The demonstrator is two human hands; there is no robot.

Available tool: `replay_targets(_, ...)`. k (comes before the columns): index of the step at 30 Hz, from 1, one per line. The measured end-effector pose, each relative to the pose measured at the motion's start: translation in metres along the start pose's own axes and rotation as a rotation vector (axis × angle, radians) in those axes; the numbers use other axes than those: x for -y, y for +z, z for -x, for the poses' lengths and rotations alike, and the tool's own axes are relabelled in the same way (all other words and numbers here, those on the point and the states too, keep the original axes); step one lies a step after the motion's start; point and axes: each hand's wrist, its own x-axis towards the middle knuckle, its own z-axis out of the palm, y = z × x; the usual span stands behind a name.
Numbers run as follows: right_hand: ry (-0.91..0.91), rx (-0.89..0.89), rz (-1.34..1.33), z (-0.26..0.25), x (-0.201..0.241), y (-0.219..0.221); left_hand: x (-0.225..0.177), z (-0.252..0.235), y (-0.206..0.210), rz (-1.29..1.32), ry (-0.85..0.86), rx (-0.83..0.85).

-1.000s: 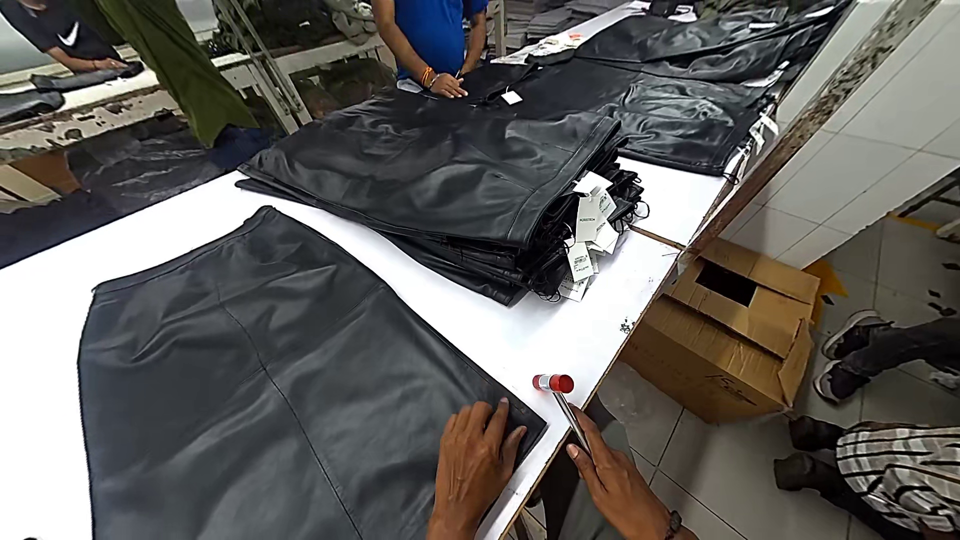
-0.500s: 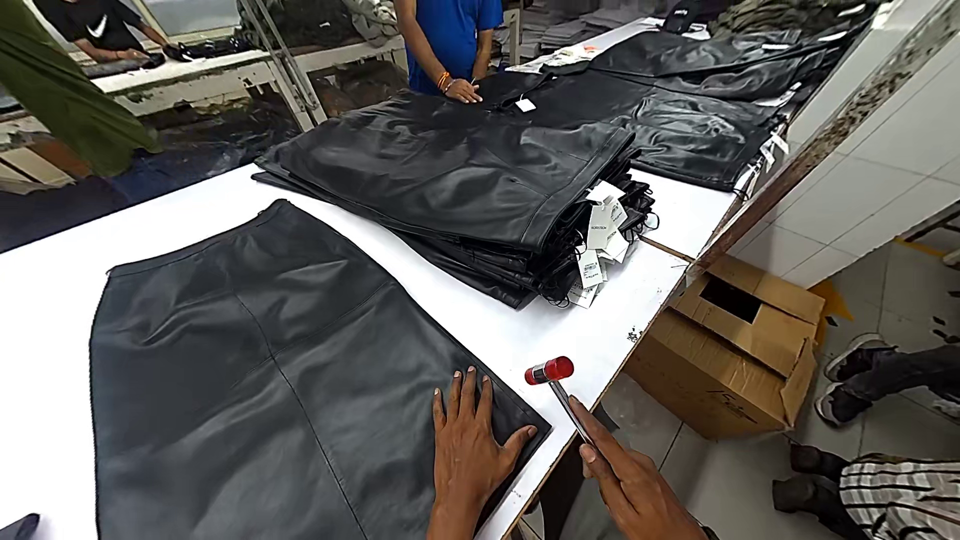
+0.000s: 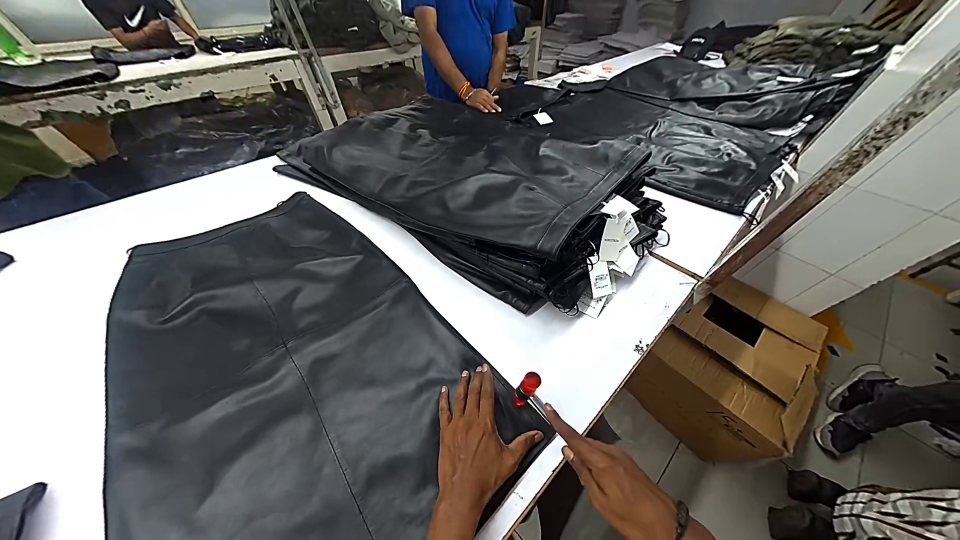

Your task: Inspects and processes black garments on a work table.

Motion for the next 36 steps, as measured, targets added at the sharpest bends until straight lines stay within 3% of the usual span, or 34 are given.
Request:
replay_targets(5, -0.093, -0.226, -0.049, -0.006, 0.013, 0.009, 0.0, 0.0, -0.001, 0.042, -0.029, -0.022)
replay_targets(9, 0.071, 0.015, -0.011, -0.018, 0.007, 0.005, -0.001, 0.001, -0.001, 0.043, -0.023, -0.015)
replay_targets(12, -0.062, -0.255, -0.035, -0.023, 0.009, 0.01, 0.0, -0.001, -0.001, 0.062, -0.03, -0.031)
replay_targets(13, -0.086, -0.272, -0.017, -0.024, 0.011, 0.013, 0.0, 0.0, 0.0, 0.068, -0.031, -0.04)
replay_targets(16, 0.031, -0.001, 0.029, -0.031, 0.012, 0.01, 0.0, 0.001, 0.0, 0.073, -0.028, -0.055)
replay_targets(17, 0.056, 0.011, 0.012, -0.035, 0.013, 0.007, 0.0, 0.001, 0.0, 0.075, -0.029, -0.053)
replay_targets(19, -0.013, -0.174, -0.012, -0.04, 0.015, 0.008, 0.001, -0.001, -0.001, 0.087, -0.039, -0.065)
replay_targets(21, -0.062, -0.221, -0.017, -0.042, 0.018, 0.01, 0.001, -0.001, 0.0, 0.082, -0.05, -0.077)
replay_targets(24, 0.04, 0.074, 0.008, -0.051, 0.015, 0.007, 0.001, -0.001, 0.0, 0.073, -0.058, -0.068)
replay_targets(25, 0.054, 0.077, 0.002, -0.054, 0.016, 0.006, 0.0, -0.001, 0.0, 0.077, -0.057, -0.07)
replay_targets(28, -0.046, -0.174, -0.031, -0.061, 0.024, 0.01, 0.001, -0.002, 0.001, 0.075, -0.057, -0.095)
replay_targets(29, -0.048, -0.163, -0.02, -0.064, 0.026, 0.011, 0.001, -0.002, 0.001, 0.075, -0.057, -0.095)
replay_targets(32, 0.118, 0.163, 0.033, -0.079, 0.026, 0.005, 0.002, -0.001, 0.002, 0.081, -0.05, -0.094)
replay_targets(33, 0.142, 0.167, 0.027, -0.084, 0.027, 0.003, 0.001, -0.001, 0.002, 0.083, -0.051, -0.096)
replay_targets(36, 0.003, -0.13, -0.029, -0.086, 0.029, 0.006, 0.001, -0.003, 0.002, 0.083, -0.071, -0.098)
